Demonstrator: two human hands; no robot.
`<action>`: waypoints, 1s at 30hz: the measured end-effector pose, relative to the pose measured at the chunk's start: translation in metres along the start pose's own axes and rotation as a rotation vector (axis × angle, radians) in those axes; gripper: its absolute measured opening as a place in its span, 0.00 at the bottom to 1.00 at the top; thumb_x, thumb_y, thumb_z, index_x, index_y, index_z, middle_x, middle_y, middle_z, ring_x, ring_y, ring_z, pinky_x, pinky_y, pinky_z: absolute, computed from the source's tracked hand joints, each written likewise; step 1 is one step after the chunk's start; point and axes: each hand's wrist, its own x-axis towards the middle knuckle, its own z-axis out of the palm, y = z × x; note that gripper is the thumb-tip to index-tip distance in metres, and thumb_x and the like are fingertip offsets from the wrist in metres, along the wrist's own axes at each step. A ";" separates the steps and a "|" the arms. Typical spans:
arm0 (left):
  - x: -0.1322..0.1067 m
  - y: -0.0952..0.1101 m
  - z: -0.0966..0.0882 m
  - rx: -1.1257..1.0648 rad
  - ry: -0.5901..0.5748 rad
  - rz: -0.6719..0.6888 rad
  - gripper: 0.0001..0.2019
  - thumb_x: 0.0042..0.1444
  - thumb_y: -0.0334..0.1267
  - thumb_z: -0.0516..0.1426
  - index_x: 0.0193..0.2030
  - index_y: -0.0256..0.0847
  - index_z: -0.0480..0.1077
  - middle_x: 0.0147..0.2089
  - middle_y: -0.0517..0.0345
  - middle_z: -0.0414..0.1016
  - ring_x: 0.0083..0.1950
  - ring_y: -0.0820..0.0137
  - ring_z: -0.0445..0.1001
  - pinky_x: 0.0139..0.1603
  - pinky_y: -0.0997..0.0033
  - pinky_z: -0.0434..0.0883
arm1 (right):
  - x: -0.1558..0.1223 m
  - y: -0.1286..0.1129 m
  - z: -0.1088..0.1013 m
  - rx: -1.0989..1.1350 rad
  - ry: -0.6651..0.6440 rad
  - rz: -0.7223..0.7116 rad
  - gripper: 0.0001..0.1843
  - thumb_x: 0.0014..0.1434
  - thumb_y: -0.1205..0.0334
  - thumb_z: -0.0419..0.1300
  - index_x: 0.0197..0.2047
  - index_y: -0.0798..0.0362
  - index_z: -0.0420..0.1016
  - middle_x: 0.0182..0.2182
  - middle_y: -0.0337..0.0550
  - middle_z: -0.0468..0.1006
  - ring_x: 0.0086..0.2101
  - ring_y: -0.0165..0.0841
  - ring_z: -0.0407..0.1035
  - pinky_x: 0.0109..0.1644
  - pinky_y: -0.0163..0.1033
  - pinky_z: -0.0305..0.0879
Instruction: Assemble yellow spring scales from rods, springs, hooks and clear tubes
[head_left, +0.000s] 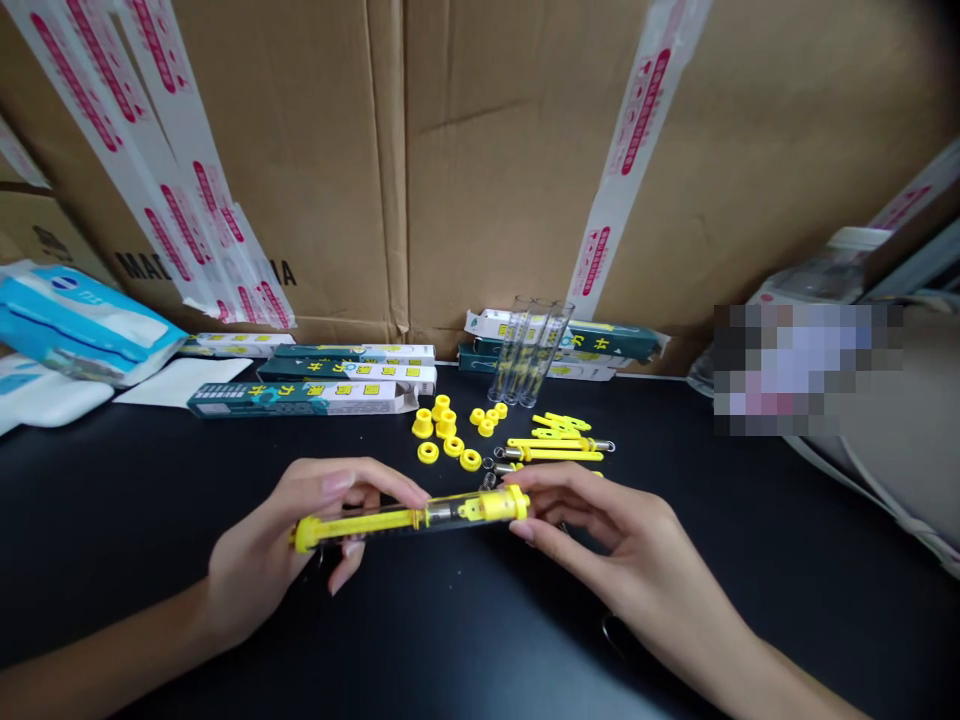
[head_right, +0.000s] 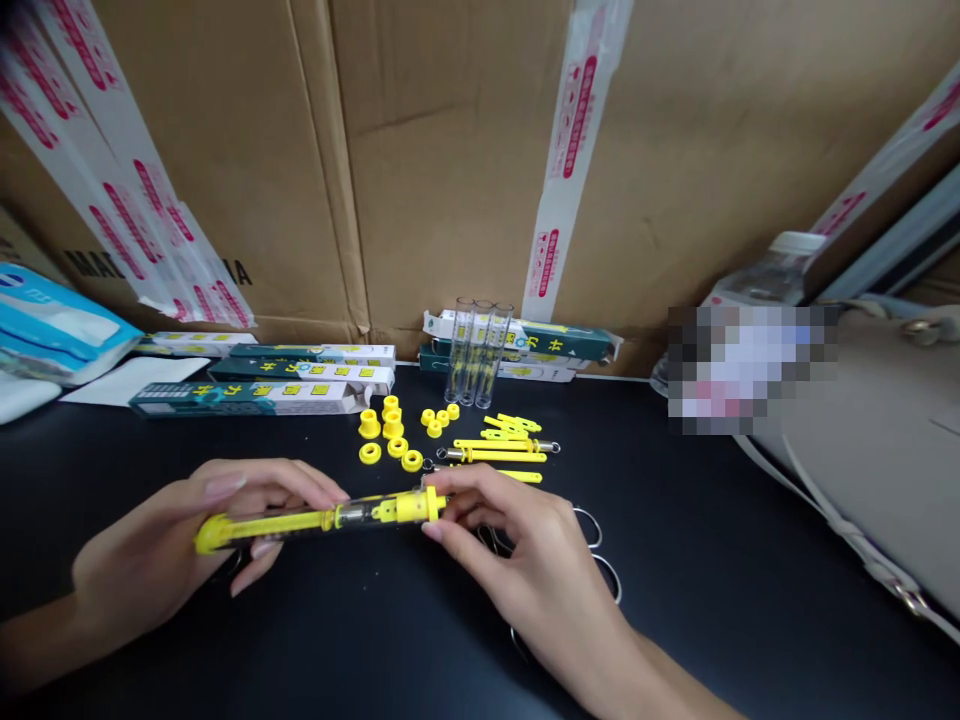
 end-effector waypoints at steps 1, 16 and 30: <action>0.000 -0.001 -0.001 0.005 -0.008 -0.029 0.25 0.60 0.54 0.54 0.43 0.36 0.83 0.42 0.37 0.82 0.21 0.71 0.66 0.17 0.73 0.62 | 0.000 0.000 0.000 -0.017 0.002 -0.014 0.11 0.62 0.61 0.65 0.48 0.50 0.80 0.38 0.42 0.85 0.36 0.36 0.81 0.44 0.38 0.80; 0.003 0.001 0.001 0.036 -0.046 -0.125 0.27 0.63 0.55 0.50 0.49 0.35 0.81 0.34 0.41 0.83 0.27 0.64 0.75 0.21 0.73 0.64 | 0.000 0.005 0.004 -0.189 0.037 -0.106 0.09 0.62 0.64 0.66 0.47 0.48 0.80 0.38 0.38 0.86 0.33 0.33 0.80 0.40 0.34 0.77; 0.008 -0.002 0.005 0.029 -0.015 -0.133 0.21 0.63 0.51 0.57 0.45 0.33 0.80 0.27 0.50 0.79 0.23 0.69 0.74 0.17 0.78 0.63 | -0.003 0.008 0.004 -0.234 0.052 -0.104 0.11 0.61 0.63 0.67 0.48 0.45 0.80 0.39 0.38 0.86 0.35 0.34 0.80 0.42 0.36 0.76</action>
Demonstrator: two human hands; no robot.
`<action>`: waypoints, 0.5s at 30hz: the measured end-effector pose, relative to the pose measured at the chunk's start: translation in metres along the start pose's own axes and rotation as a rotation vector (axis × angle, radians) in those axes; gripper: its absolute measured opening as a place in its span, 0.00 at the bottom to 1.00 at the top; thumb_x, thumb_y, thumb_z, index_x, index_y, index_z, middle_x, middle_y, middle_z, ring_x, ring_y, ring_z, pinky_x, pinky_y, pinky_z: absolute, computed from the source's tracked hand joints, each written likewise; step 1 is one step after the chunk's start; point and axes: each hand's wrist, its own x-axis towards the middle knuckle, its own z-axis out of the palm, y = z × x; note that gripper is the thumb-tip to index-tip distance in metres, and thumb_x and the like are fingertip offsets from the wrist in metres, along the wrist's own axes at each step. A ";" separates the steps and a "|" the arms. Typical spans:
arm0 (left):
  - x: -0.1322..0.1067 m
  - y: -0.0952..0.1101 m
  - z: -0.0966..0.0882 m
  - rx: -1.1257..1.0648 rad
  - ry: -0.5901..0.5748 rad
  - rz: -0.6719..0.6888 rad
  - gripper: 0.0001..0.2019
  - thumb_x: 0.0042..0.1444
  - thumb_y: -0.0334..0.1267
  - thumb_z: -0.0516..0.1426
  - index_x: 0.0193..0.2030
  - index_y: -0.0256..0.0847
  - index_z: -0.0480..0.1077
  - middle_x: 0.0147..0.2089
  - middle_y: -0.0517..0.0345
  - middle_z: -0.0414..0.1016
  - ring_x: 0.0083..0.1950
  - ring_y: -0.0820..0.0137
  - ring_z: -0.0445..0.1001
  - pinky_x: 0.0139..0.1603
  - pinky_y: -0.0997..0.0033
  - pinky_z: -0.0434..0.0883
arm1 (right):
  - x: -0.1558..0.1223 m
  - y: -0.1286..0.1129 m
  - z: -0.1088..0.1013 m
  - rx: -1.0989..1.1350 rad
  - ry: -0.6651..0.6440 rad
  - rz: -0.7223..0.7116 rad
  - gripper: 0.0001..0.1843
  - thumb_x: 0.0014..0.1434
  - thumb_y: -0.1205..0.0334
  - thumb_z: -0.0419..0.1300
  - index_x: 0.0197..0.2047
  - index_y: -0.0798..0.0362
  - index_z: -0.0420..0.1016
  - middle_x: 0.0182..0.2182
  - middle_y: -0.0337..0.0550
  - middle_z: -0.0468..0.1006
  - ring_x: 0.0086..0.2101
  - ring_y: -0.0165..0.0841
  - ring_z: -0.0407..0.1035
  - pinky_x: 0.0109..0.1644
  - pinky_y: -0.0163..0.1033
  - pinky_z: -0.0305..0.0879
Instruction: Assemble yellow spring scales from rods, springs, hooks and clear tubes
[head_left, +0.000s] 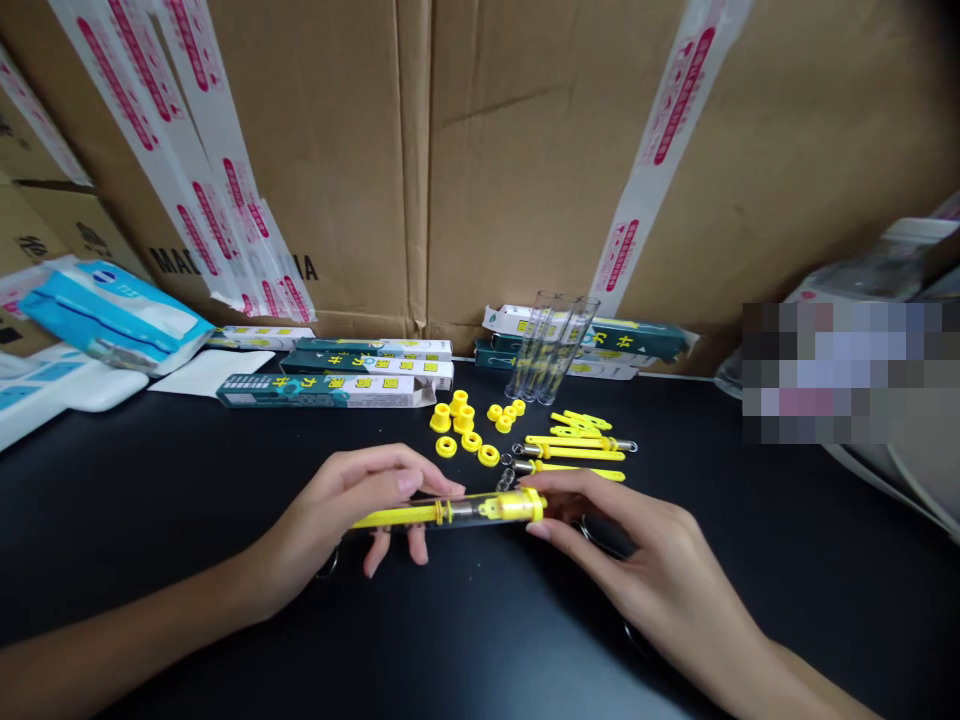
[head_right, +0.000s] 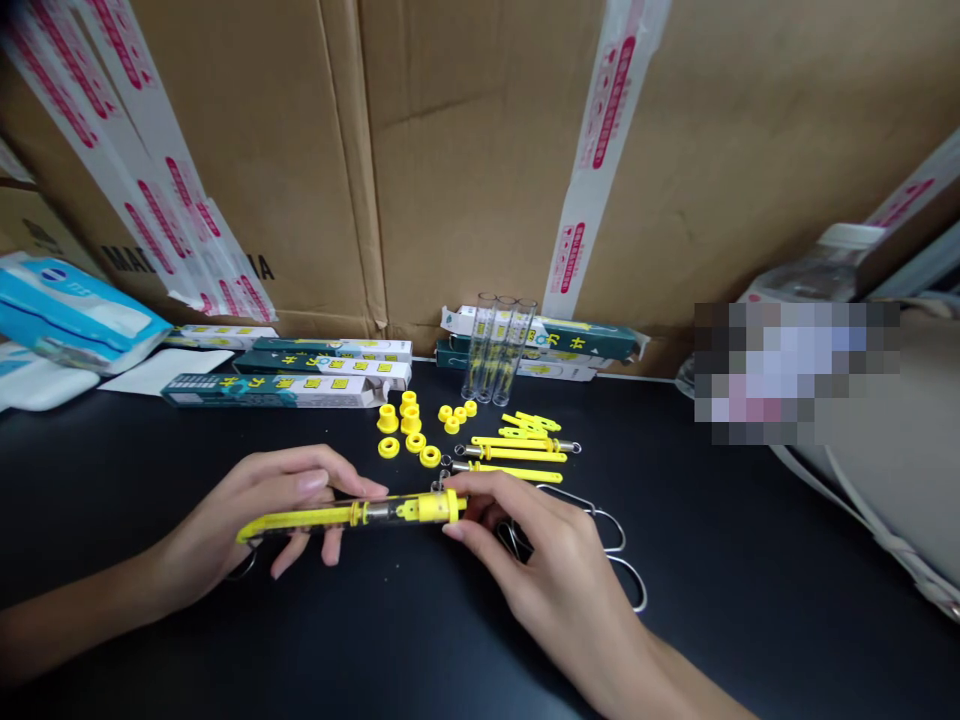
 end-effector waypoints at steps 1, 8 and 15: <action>0.000 0.000 0.001 0.014 0.007 -0.007 0.20 0.63 0.50 0.58 0.45 0.33 0.80 0.26 0.51 0.78 0.23 0.70 0.73 0.17 0.79 0.63 | 0.001 0.000 0.000 0.025 -0.004 0.027 0.10 0.61 0.62 0.67 0.47 0.46 0.80 0.40 0.38 0.86 0.35 0.35 0.80 0.42 0.36 0.76; 0.002 -0.003 -0.002 -0.070 0.003 -0.028 0.23 0.63 0.55 0.56 0.42 0.34 0.79 0.40 0.41 0.83 0.24 0.70 0.78 0.14 0.81 0.64 | 0.004 -0.005 0.000 0.164 -0.011 0.136 0.10 0.59 0.61 0.67 0.45 0.48 0.83 0.39 0.40 0.87 0.34 0.35 0.80 0.41 0.37 0.78; 0.004 -0.001 -0.001 -0.196 0.019 -0.039 0.21 0.59 0.54 0.59 0.37 0.33 0.77 0.50 0.35 0.82 0.26 0.66 0.81 0.14 0.82 0.66 | 0.003 -0.002 0.000 0.147 -0.016 0.139 0.11 0.59 0.58 0.67 0.46 0.46 0.84 0.40 0.39 0.87 0.35 0.36 0.81 0.42 0.37 0.78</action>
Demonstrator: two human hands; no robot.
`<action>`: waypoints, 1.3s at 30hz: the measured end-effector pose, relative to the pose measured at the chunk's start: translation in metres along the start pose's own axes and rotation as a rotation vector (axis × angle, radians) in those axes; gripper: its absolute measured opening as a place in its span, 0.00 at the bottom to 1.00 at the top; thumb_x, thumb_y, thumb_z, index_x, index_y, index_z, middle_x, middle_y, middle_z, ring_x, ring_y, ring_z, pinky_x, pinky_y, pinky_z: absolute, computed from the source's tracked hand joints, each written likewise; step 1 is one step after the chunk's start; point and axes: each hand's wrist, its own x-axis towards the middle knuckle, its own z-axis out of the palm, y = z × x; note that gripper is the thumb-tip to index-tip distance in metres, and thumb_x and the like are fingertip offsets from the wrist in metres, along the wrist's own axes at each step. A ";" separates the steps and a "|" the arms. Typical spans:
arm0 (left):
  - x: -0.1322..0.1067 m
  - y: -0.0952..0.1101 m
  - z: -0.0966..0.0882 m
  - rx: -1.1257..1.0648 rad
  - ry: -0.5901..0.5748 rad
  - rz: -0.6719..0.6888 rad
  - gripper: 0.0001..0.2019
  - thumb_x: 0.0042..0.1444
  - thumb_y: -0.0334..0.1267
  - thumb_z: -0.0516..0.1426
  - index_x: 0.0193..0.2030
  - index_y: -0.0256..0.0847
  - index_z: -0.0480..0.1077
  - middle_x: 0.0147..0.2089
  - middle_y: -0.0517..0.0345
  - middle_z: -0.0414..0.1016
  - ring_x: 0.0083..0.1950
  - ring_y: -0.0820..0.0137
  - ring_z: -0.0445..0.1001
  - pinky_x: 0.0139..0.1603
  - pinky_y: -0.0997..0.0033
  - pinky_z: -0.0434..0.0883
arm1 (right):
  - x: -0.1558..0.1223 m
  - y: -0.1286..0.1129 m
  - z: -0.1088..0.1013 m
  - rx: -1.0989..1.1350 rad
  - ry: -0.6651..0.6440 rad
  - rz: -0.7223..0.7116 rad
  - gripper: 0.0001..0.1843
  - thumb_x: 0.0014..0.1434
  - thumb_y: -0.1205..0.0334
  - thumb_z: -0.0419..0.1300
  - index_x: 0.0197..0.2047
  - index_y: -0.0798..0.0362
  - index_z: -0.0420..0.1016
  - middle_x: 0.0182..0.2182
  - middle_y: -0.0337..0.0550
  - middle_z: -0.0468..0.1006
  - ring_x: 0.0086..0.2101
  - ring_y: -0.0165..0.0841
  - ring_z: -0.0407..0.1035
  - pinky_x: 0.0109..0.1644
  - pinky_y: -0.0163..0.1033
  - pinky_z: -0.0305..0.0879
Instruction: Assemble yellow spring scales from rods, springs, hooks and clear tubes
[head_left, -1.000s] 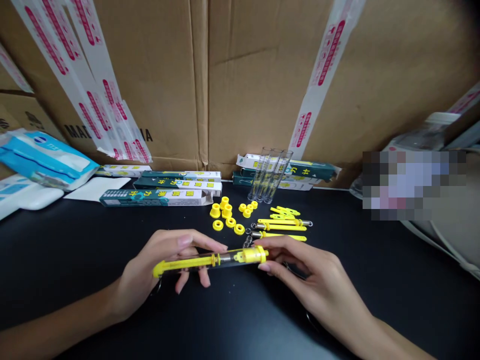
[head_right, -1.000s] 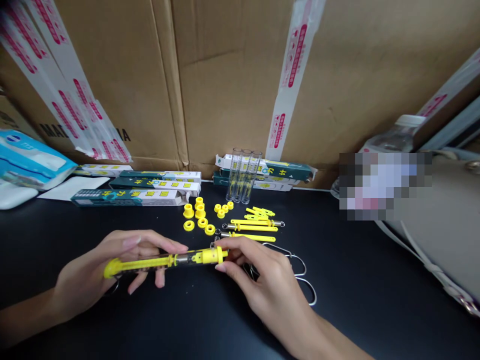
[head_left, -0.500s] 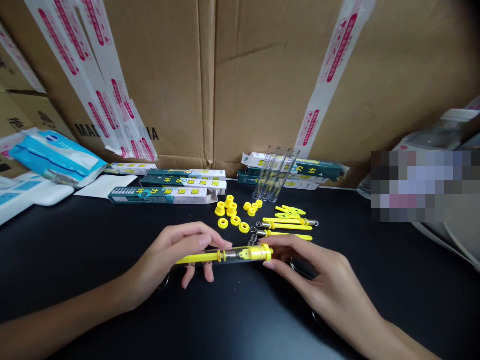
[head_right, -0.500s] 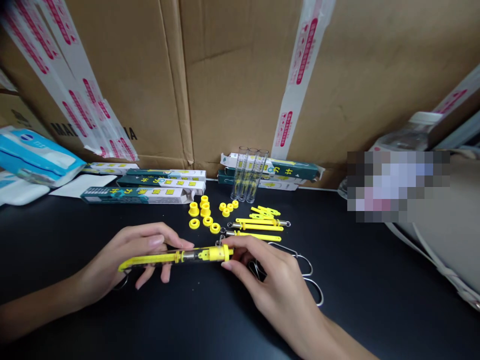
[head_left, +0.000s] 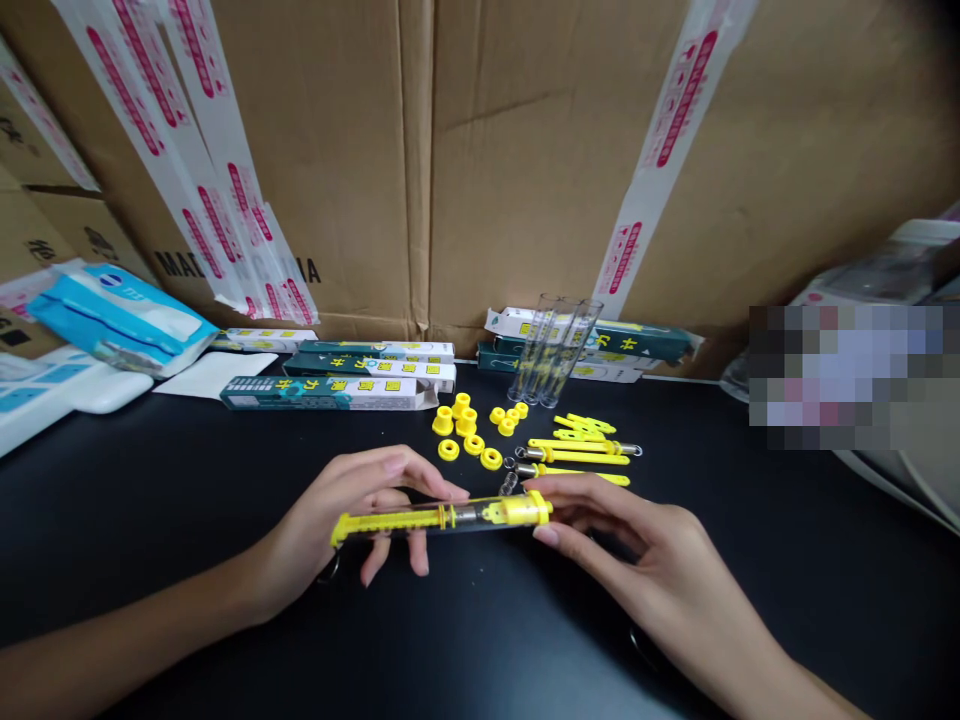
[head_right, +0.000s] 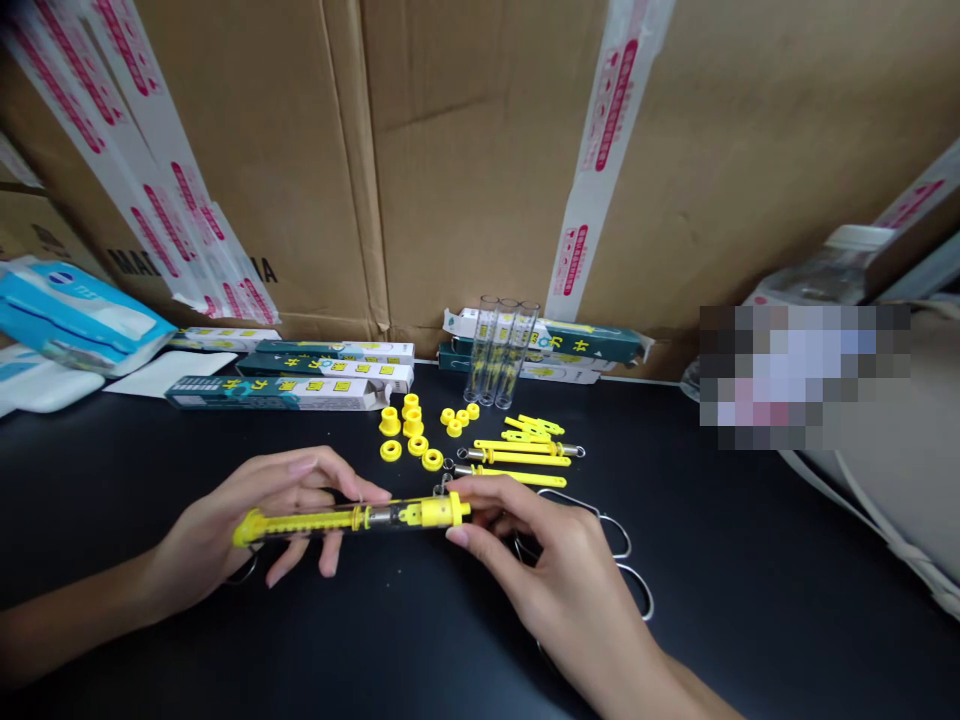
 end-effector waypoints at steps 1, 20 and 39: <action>0.000 0.000 0.000 0.006 0.002 -0.006 0.20 0.59 0.53 0.60 0.37 0.33 0.77 0.49 0.36 0.82 0.25 0.67 0.81 0.14 0.82 0.66 | 0.000 0.000 0.000 0.002 0.001 0.006 0.11 0.59 0.57 0.67 0.46 0.46 0.84 0.40 0.39 0.87 0.35 0.36 0.82 0.42 0.37 0.79; 0.000 -0.003 -0.004 0.025 -0.018 -0.098 0.30 0.55 0.66 0.58 0.37 0.35 0.78 0.39 0.45 0.84 0.19 0.75 0.74 0.12 0.84 0.64 | 0.001 0.002 0.000 0.109 -0.014 0.068 0.12 0.57 0.56 0.68 0.46 0.46 0.85 0.39 0.42 0.87 0.28 0.33 0.80 0.30 0.32 0.79; -0.009 -0.007 0.003 0.404 0.219 -0.040 0.13 0.53 0.46 0.67 0.43 0.43 0.84 0.34 0.57 0.84 0.22 0.76 0.73 0.18 0.83 0.66 | 0.011 0.003 -0.025 -0.365 -0.019 -0.418 0.22 0.67 0.69 0.57 0.63 0.47 0.69 0.46 0.41 0.84 0.41 0.31 0.79 0.49 0.35 0.75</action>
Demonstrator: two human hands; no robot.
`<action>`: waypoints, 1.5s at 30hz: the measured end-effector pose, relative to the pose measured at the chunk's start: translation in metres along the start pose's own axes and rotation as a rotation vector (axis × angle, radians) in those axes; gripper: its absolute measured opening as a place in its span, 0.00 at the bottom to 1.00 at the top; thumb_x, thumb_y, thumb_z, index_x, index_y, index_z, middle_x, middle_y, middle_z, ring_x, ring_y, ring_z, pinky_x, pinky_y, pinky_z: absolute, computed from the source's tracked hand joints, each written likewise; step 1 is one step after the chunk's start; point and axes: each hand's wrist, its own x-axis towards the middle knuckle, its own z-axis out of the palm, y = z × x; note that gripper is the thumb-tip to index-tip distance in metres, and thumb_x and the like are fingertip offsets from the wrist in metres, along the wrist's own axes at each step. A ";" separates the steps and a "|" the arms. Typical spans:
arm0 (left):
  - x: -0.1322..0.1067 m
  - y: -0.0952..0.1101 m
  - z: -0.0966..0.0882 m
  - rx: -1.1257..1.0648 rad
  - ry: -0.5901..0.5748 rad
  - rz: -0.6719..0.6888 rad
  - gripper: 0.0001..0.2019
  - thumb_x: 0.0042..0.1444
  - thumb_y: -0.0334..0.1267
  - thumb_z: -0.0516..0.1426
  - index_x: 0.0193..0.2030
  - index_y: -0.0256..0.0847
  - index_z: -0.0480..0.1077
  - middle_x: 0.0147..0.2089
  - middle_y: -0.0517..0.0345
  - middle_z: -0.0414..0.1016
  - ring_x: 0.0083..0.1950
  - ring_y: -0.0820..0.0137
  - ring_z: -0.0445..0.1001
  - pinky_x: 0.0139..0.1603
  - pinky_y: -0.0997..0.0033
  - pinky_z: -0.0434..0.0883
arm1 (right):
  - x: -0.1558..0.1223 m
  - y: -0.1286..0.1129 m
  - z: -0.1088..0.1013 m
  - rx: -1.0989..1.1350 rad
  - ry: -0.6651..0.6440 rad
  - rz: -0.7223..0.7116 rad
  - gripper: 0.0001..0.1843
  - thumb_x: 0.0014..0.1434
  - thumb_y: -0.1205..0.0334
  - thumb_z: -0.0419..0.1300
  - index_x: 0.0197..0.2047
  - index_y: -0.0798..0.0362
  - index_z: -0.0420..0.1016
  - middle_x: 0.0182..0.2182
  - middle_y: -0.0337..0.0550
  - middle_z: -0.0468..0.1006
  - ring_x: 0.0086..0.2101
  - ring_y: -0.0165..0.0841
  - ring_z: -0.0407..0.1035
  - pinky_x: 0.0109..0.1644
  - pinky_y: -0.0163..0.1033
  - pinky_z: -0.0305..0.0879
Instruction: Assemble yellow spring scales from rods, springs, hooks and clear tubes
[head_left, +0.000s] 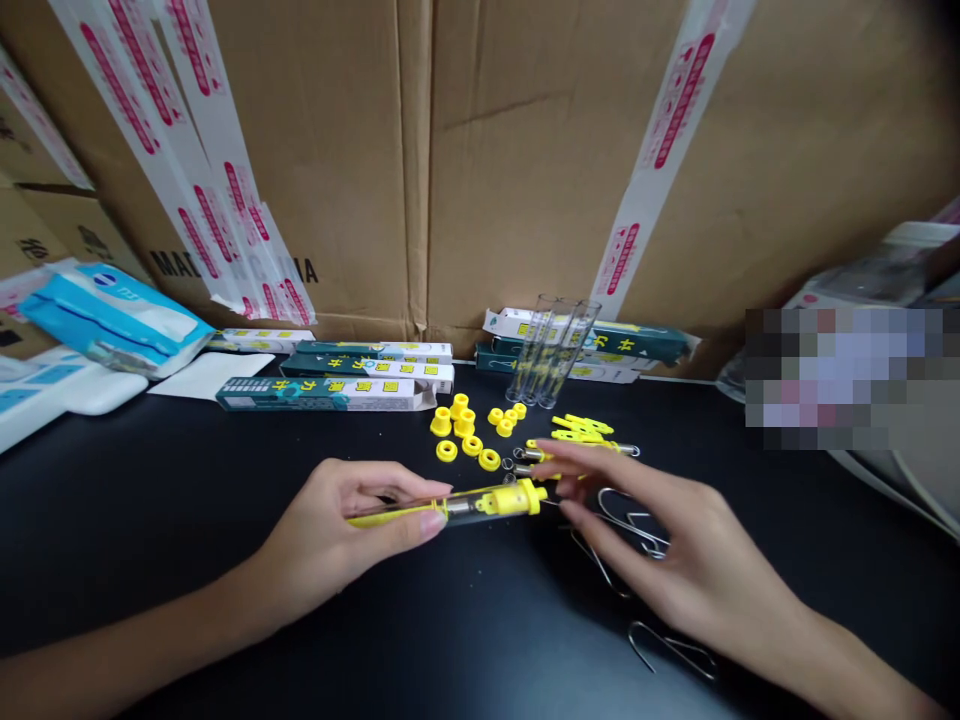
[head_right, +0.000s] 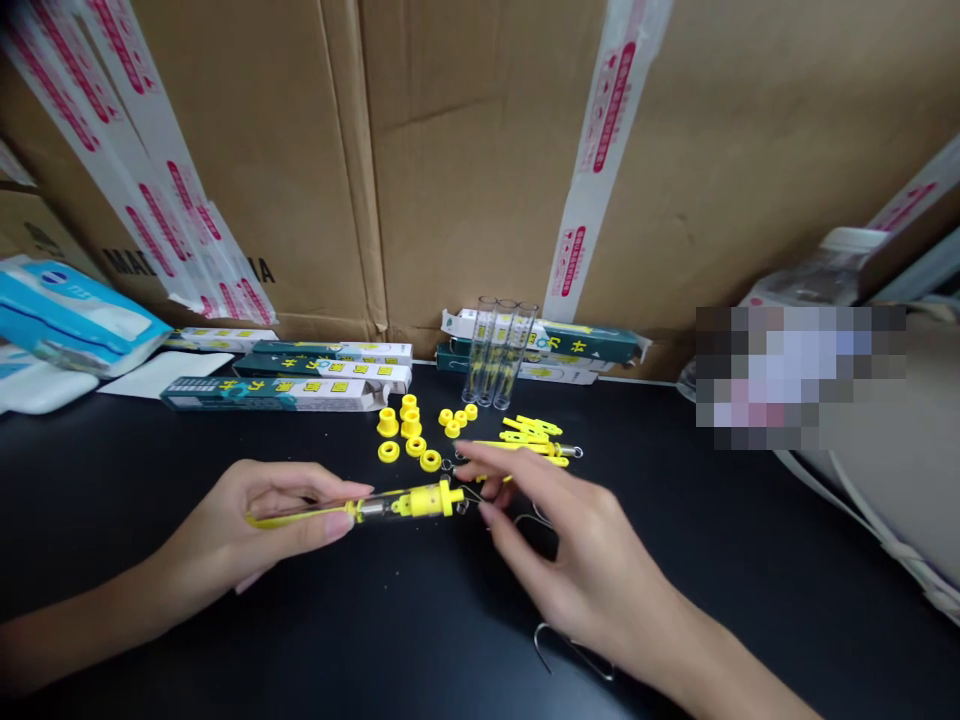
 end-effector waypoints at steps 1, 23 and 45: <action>0.000 0.001 -0.001 0.008 -0.003 -0.016 0.14 0.53 0.47 0.67 0.43 0.42 0.83 0.32 0.58 0.83 0.18 0.79 0.67 0.14 0.83 0.60 | 0.004 0.004 -0.002 -0.034 0.045 0.022 0.21 0.67 0.69 0.56 0.62 0.49 0.70 0.45 0.42 0.84 0.41 0.32 0.79 0.49 0.36 0.75; -0.001 0.006 -0.001 0.027 -0.023 0.055 0.13 0.54 0.48 0.67 0.41 0.44 0.84 0.38 0.54 0.85 0.32 0.69 0.77 0.29 0.76 0.72 | 0.050 0.034 -0.006 -0.151 0.033 0.180 0.16 0.68 0.54 0.57 0.48 0.55 0.81 0.39 0.49 0.85 0.33 0.37 0.79 0.37 0.41 0.77; -0.007 0.009 0.003 -0.022 0.067 0.020 0.13 0.51 0.49 0.69 0.37 0.42 0.82 0.47 0.52 0.85 0.46 0.58 0.82 0.50 0.65 0.76 | 0.009 -0.014 0.006 0.640 0.087 0.445 0.10 0.57 0.57 0.70 0.41 0.52 0.83 0.33 0.46 0.87 0.31 0.36 0.82 0.34 0.36 0.81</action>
